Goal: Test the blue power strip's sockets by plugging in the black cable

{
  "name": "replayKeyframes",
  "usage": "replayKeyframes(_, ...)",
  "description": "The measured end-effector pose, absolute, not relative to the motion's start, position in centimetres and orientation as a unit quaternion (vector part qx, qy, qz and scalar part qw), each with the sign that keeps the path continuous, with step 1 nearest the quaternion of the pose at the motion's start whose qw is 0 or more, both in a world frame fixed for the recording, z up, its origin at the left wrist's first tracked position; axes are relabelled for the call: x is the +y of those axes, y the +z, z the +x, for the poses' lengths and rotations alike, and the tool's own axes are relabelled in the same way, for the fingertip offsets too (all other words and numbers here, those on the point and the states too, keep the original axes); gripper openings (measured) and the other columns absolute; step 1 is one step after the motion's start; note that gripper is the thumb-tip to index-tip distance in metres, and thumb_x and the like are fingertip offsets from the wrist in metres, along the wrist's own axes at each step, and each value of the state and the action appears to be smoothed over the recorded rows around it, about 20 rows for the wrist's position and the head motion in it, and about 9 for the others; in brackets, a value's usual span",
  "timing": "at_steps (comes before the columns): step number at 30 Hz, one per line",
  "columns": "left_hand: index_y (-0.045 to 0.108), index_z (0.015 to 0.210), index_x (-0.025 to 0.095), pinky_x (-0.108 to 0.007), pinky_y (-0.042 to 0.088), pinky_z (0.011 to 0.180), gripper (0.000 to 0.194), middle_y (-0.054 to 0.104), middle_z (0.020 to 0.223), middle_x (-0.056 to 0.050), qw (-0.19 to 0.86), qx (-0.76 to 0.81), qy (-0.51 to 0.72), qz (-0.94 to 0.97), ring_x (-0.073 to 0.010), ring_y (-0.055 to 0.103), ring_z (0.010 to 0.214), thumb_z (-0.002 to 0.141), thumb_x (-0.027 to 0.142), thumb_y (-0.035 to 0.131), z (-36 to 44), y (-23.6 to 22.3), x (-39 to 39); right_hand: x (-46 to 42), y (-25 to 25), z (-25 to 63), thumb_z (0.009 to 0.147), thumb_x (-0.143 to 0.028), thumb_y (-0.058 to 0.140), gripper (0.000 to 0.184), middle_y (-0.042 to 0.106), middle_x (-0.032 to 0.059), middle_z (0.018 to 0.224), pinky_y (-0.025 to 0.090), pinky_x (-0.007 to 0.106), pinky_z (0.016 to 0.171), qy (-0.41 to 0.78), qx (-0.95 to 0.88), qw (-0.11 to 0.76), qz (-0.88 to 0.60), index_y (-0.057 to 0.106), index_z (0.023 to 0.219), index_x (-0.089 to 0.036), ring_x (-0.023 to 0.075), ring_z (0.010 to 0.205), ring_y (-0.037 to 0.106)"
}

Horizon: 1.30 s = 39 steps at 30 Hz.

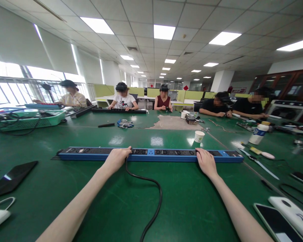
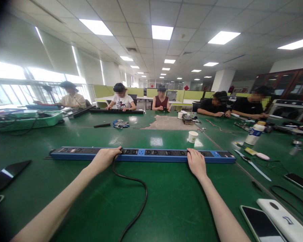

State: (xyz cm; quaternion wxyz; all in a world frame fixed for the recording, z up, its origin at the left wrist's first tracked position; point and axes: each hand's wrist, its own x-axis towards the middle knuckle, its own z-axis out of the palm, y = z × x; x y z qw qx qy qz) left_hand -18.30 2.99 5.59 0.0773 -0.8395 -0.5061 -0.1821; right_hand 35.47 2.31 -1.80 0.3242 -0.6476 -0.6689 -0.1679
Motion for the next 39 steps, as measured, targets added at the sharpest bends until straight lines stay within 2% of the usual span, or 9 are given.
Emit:
replayKeyframes(4,0.051,0.153,0.021,-0.043,0.053,0.093,0.06,0.076,0.108,-0.018,0.105,-0.547,-0.107,-0.824,-0.0319,0.073,0.103,0.095,0.009,0.042,-17.3,7.4,2.1,2.2,-1.7,35.3,0.106,-0.038,0.028,0.049,0.067,0.0077,0.139,0.039,0.046,0.11,-0.17,-0.667,0.319,-0.651,0.065,0.135,-0.027,0.0263,0.133,0.056)
replayKeyframes(7,0.042,0.159,0.02,-0.043,0.052,0.094,0.07,0.073,0.111,-0.019,0.098,-0.562,-0.082,-0.817,-0.0321,0.072,0.105,0.091,0.005,0.042,-17.0,8.3,1.6,2.2,-1.6,35.2,0.105,-0.037,0.027,0.05,0.067,0.0079,0.139,0.039,0.046,0.109,-0.171,-0.667,0.315,-0.653,0.065,0.136,-0.027,0.0263,0.132,0.056)
replayKeyframes(12,0.05,0.15,0.019,-0.041,0.051,0.092,0.059,0.073,0.114,-0.019,0.101,-0.562,-0.066,-0.818,-0.0318,0.071,0.106,0.093,0.009,0.04,-16.5,8.8,1.1,2.2,-1.7,35.2,0.106,-0.038,0.026,0.05,0.067,0.0071,0.14,0.039,0.044,0.108,-0.169,-0.668,0.313,-0.654,0.064,0.136,-0.027,0.0256,0.132,0.056)
replayKeyframes(16,0.063,0.127,0.02,-0.039,0.052,0.086,0.035,0.074,0.107,-0.016,0.087,-0.589,-0.115,-0.795,-0.0311,0.073,0.1,0.103,0.031,0.039,-16.1,8.7,1.4,2.4,-1.7,35.5,0.106,-0.038,0.027,0.049,0.067,0.0066,0.139,0.039,0.044,0.109,-0.168,-0.668,0.315,-0.652,0.064,0.136,-0.028,0.0252,0.132,0.056)
replayKeyframes(20,0.061,0.122,0.019,-0.039,0.053,0.085,0.038,0.074,0.111,-0.017,0.086,-0.645,-0.157,-0.743,-0.0331,0.072,0.103,0.1,0.048,0.048,-16.0,7.9,2.4,2.5,-1.8,35.6,0.106,-0.039,0.028,0.048,0.068,0.0069,0.139,0.039,0.044,0.109,-0.166,-0.667,0.321,-0.651,0.065,0.135,-0.028,0.025,0.132,0.057)
replayKeyframes(25,0.057,0.129,0.018,-0.038,0.053,0.084,0.04,0.076,0.104,-0.016,0.042,-0.654,-0.128,-0.744,-0.0317,0.074,0.098,0.103,0.043,0.042,-15.8,7.0,3.1,2.3,-1.7,35.6,0.106,-0.039,0.028,0.048,0.068,0.0066,0.139,0.039,0.045,0.109,-0.163,-0.668,0.321,-0.651,0.065,0.135,-0.028,0.0251,0.132,0.057)
replayKeyframes(31,0.039,0.149,0.018,-0.034,0.051,0.077,0.049,0.077,0.104,-0.013,0.105,-0.63,-0.307,-0.706,-0.03,0.075,0.09,0.107,0.043,0.035,-14.3,10.7,1.1,2.3,-1.6,35.5,0.106,-0.038,0.029,0.048,0.068,0.007,0.139,0.04,0.045,0.109,-0.168,-0.668,0.32,-0.651,0.065,0.135,-0.028,0.0254,0.131,0.057)
replayKeyframes(34,0.042,0.143,0.02,-0.031,0.049,0.071,0.045,0.077,0.096,-0.007,0.035,-0.578,-0.365,-0.729,-0.0265,0.075,0.084,0.106,0.046,0.041,-12.8,11.5,0.2,2.3,-1.6,35.5,0.105,-0.037,0.029,0.048,0.068,0.0075,0.139,0.04,0.046,0.109,-0.171,-0.666,0.319,-0.652,0.066,0.135,-0.027,0.0259,0.131,0.057)
replayKeyframes(39,0.052,0.127,0.022,-0.03,0.045,0.066,0.031,0.075,0.085,-0.005,-0.035,-0.549,-0.341,-0.762,-0.0246,0.074,0.077,0.104,0.041,0.047,-9.5,8.6,0.0,2.1,-1.6,35.5,0.106,-0.039,0.029,0.049,0.068,0.0082,0.138,0.039,0.046,0.111,-0.171,-0.665,0.324,-0.651,0.066,0.135,-0.027,0.0262,0.131,0.057)
